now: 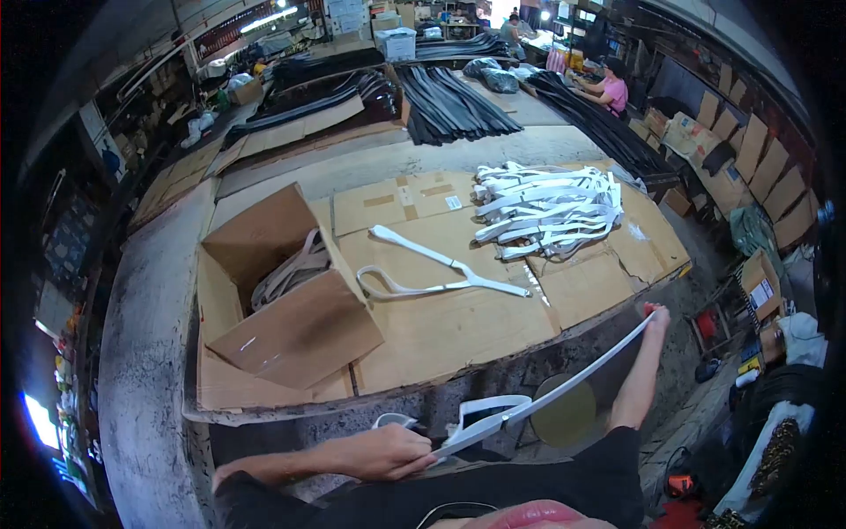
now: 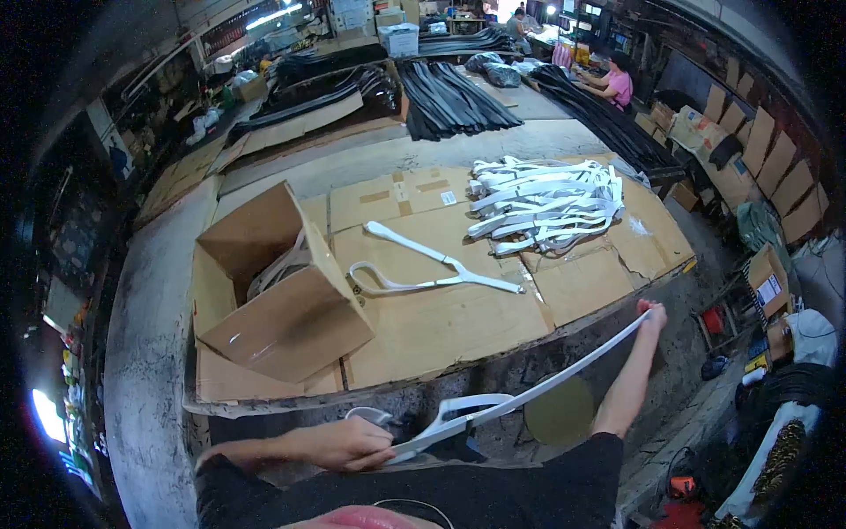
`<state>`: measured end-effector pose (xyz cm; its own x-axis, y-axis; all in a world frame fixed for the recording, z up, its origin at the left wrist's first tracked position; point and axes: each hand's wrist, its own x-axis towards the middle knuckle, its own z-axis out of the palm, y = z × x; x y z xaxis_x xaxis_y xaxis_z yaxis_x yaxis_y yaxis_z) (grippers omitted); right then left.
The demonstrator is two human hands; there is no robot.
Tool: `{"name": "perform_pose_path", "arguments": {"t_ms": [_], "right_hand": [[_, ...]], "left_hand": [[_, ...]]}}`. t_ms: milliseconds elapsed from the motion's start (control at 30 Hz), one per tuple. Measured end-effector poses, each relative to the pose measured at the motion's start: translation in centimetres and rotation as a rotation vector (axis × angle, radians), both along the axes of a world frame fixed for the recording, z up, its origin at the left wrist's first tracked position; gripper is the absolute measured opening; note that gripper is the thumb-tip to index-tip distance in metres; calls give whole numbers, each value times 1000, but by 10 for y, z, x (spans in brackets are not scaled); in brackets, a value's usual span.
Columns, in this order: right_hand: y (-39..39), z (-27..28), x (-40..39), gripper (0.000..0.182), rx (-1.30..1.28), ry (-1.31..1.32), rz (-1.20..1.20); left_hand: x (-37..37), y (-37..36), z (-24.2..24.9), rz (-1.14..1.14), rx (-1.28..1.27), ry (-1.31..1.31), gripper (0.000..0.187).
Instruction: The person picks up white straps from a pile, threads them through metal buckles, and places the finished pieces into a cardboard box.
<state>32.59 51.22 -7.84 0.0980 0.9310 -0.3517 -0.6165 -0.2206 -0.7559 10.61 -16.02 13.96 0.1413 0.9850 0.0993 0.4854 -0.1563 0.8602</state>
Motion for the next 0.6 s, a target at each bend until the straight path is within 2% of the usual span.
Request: {"name": "perform_pose_path", "arguments": {"t_ms": [33, 100, 233, 400, 467, 533, 600], "right_hand": [[16, -7, 13, 12, 103, -7, 100], [20, 9, 22, 19, 71, -4, 140], [6, 47, 25, 20, 37, 11, 74], [-32, 50, 11, 19, 70, 11, 68], [-38, 30, 17, 18, 48, 13, 38], [-40, -4, 26, 7, -2, 54, 95], [-62, -37, 3, 4, -23, -256, 193]], "left_hand": [[-4, -12, 5, 4, -6, -16, 28], [-12, -31, 15, -38, 8, -1, 28], [-22, -67, 43, -88, -62, 17, 29], [-36, -83, 48, -108, -15, 15, 32], [-41, -87, 47, -117, -55, 29, 33], [-44, -83, 43, -118, -97, 50, 32], [-46, -68, 29, -119, -135, 55, 32]]}}
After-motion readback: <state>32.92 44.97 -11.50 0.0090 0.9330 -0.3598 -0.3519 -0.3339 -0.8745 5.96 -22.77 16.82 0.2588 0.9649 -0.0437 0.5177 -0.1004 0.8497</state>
